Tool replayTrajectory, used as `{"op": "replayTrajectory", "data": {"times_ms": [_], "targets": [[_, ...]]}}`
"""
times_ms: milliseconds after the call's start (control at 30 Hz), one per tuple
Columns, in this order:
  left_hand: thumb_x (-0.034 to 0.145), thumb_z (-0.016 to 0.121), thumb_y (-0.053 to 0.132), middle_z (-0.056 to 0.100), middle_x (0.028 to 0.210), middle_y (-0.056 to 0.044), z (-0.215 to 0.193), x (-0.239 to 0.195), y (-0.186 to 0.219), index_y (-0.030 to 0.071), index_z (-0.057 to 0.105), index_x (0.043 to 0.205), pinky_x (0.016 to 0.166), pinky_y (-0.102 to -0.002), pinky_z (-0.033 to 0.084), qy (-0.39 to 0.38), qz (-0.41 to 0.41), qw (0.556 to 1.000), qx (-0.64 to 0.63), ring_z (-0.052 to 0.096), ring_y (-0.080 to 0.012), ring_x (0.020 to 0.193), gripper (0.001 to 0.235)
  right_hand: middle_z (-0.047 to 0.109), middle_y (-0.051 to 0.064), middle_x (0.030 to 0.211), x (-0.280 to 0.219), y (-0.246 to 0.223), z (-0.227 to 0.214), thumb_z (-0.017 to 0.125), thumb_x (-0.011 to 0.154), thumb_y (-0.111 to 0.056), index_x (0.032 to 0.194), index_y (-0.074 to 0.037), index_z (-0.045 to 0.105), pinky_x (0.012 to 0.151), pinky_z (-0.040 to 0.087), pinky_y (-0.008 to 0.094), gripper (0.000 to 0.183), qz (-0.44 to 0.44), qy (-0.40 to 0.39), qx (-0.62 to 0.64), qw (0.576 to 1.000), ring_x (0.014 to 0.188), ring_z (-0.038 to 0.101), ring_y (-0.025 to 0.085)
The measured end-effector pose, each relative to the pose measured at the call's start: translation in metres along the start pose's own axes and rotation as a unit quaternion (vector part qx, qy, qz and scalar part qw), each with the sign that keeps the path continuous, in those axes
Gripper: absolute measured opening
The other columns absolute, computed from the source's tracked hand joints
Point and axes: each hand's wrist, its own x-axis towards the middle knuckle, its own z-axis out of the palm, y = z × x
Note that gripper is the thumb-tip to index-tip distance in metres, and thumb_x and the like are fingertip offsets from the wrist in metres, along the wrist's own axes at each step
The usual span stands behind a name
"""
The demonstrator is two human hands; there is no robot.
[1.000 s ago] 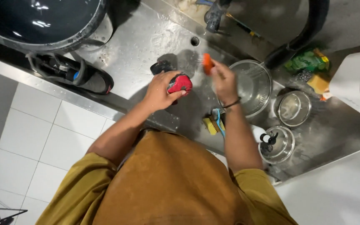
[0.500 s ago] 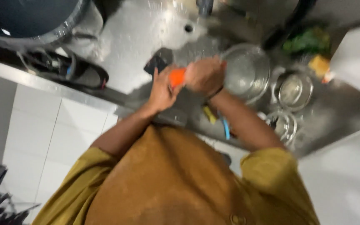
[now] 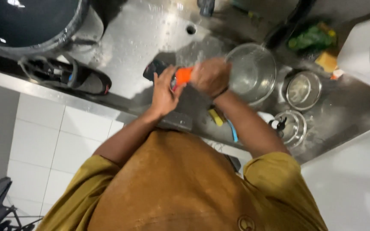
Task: The person cleans a red and black shoe in a stainless steel sink. They apply liquid from a white bottle, scrub the shoe with a yellow sponge and an orange brush, and rinse it under running water.
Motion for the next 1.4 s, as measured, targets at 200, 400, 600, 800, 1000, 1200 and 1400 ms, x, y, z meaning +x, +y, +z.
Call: {"op": "replayTrajectory", "data": {"times_ms": [200, 400, 600, 800, 1000, 1200, 1400], "targets": [[0.088, 0.086, 0.026, 0.062, 0.139, -0.018, -0.042, 0.011, -0.010, 0.006, 0.054, 0.142, 0.118, -0.061, 0.029, 0.024, -0.110, 0.991, -0.074, 0.058, -0.0416, 0.131, 0.065, 0.050, -0.006, 0.060, -0.101, 0.099, 0.010, 0.049, 0.103, -0.035, 0.070, -0.032, 0.050, 0.060, 0.035, 0.041, 0.033, 0.528, -0.308, -0.041, 0.790, 0.061, 0.055, 0.019], [0.090, 0.089, 0.016, 0.049, 0.147, -0.028, -0.067, 0.014, -0.023, 0.012, 0.016, 0.162, 0.118, -0.064, 0.032, 0.041, -0.139, 0.972, -0.182, 0.050, -0.0497, 0.138, 0.103, 0.074, 0.015, 0.078, -0.195, 0.108, 0.024, 0.031, 0.110, -0.044, 0.087, -0.008, 0.077, 0.062, 0.051, 0.054, 0.062, 0.573, -0.443, -0.134, 0.677, 0.082, 0.075, 0.039], [0.057, 0.099, 0.034, 0.048, 0.136, -0.011, -0.092, 0.022, -0.004, 0.023, 0.036, 0.157, 0.112, -0.054, 0.044, -0.223, -0.118, 0.967, 0.047, 0.055, -0.0400, 0.131, 0.119, 0.049, 0.006, 0.060, -0.072, -0.019, 0.050, 0.060, 0.087, -0.007, 0.078, -0.007, 0.064, 0.046, 0.049, 0.038, 0.009, 0.129, -0.098, -0.029, 0.986, 0.050, 0.055, 0.029], [0.062, 0.098, 0.043, 0.059, 0.129, -0.018, -0.091, 0.014, -0.005, 0.019, 0.035, 0.146, 0.104, -0.054, 0.051, -0.211, -0.299, 0.929, 0.057, 0.065, -0.0440, 0.117, 0.108, 0.046, -0.002, 0.057, -0.095, -0.075, 0.083, 0.073, 0.082, -0.009, 0.067, -0.016, 0.063, 0.040, 0.040, 0.030, 0.020, 0.179, 0.104, -0.159, 0.965, 0.041, 0.044, 0.019], [0.068, 0.096, 0.031, 0.058, 0.125, -0.028, -0.084, 0.009, 0.021, 0.008, 0.040, 0.138, 0.096, -0.064, 0.054, -0.203, -0.269, 0.939, 0.065, 0.064, -0.0561, 0.110, 0.093, 0.060, 0.009, 0.049, -0.034, -0.087, 0.060, 0.057, 0.094, -0.014, 0.055, -0.013, 0.066, 0.042, 0.050, 0.037, 0.040, 0.346, -0.012, 0.011, 0.938, 0.045, 0.064, 0.030], [0.070, 0.096, 0.035, 0.057, 0.132, -0.026, -0.082, 0.008, 0.021, 0.009, 0.039, 0.138, 0.099, -0.063, 0.053, -0.171, -0.327, 0.929, 0.035, 0.063, -0.0533, 0.115, 0.092, 0.065, 0.015, 0.053, -0.060, -0.062, 0.056, 0.046, 0.106, -0.027, 0.065, -0.006, 0.069, 0.054, 0.054, 0.053, 0.051, 0.441, -0.227, 0.032, 0.868, 0.056, 0.070, 0.038], [0.067, 0.099, 0.038, 0.062, 0.128, -0.025, -0.073, -0.001, 0.006, 0.010, 0.040, 0.141, 0.099, -0.059, 0.055, -0.113, -0.326, 0.937, 0.052, 0.064, -0.0500, 0.115, 0.098, 0.069, 0.021, 0.062, -0.067, -0.059, 0.070, 0.039, 0.106, -0.029, 0.063, -0.002, 0.069, 0.061, 0.055, 0.059, 0.059, 0.475, -0.207, 0.072, 0.852, 0.066, 0.072, 0.043]]}}
